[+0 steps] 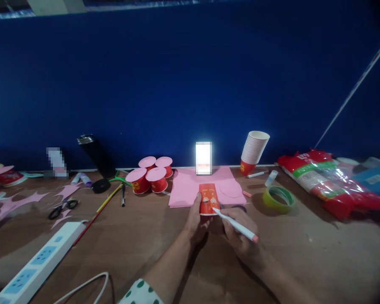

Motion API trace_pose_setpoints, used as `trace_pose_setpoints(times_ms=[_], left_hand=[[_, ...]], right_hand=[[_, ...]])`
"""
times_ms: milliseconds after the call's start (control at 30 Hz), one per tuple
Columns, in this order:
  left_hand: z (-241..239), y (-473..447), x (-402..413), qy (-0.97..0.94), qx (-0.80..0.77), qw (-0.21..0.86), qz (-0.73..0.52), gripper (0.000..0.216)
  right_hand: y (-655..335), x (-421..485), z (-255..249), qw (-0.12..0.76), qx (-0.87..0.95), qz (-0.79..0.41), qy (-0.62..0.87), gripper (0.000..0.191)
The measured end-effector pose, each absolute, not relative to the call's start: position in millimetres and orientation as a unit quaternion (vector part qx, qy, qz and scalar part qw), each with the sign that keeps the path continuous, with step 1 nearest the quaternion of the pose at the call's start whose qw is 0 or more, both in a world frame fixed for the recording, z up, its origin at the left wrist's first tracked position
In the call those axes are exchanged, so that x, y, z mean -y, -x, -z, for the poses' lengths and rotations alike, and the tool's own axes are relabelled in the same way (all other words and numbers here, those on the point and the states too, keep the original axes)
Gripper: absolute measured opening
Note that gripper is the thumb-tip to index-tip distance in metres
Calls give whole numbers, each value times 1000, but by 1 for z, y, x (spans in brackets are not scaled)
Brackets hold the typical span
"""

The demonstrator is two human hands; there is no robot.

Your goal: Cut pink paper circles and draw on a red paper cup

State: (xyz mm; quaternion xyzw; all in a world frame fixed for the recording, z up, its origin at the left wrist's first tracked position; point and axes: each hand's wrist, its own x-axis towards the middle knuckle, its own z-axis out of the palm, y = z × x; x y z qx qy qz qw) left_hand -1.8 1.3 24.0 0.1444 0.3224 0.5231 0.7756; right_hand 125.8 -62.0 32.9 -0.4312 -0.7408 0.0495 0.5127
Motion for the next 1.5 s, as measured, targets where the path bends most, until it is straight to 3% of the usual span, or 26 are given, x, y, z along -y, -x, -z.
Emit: trace_pose_setpoints(times_ms=[700,1200,1500], left_hand=[[-28,3,1,-120,-300,780,-536,34],[-25,-1,3,-219,-298,776,-511,45],[-31,1,7,-250,-312,756,-518,38]], right_hand=[[-126,61,-37,525,715,-51,458,14],[-123,63,-39,525,726,-52,441,17],[-125,61,-32,516,730,-53,446,17]])
